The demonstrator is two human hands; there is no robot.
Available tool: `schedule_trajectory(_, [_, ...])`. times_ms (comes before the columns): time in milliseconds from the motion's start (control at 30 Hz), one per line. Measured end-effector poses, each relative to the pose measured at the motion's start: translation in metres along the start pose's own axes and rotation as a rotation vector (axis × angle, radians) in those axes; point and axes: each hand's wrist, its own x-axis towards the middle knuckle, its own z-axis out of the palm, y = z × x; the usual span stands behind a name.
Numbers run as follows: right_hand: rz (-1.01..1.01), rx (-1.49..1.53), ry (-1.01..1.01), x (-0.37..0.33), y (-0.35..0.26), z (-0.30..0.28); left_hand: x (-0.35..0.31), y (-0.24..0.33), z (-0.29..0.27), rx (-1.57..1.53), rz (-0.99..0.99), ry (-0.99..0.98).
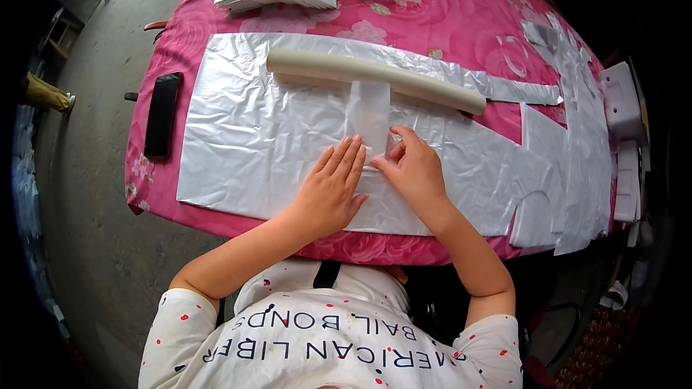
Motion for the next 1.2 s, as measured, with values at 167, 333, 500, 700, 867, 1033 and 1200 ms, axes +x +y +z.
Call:
schedule_trajectory(167, [-0.771, -0.365, 0.180, 0.007, 0.025, -0.001, 0.012, -0.005, -0.006, -0.076, -0.026, 0.112])
schedule_trajectory(333, [-0.751, -0.205, -0.044, 0.026, 0.025, -0.009, 0.024, -0.014, -0.008, 0.038, 0.022, 0.127])
schedule_trajectory(500, [-0.800, -0.165, 0.001, 0.032, 0.028, -0.012, 0.027, -0.020, -0.009, -0.043, 0.093, 0.123])
schedule_trajectory(700, [-0.986, -0.238, 0.089, -0.008, 0.024, 0.001, -0.019, -0.013, -0.019, -0.189, 0.377, 0.199])
schedule_trajectory(867, [-0.956, -0.265, 0.100, -0.027, 0.021, 0.004, -0.030, -0.021, -0.014, -0.089, 0.333, 0.138])
schedule_trajectory(1033, [-0.834, -0.143, 0.089, -0.025, 0.023, 0.003, -0.025, -0.021, -0.016, -0.158, 0.246, 0.155])
schedule_trajectory(1200, [-0.276, 0.156, -0.074, -0.018, 0.018, -0.002, -0.009, -0.020, -0.012, -0.446, -0.129, 0.167])
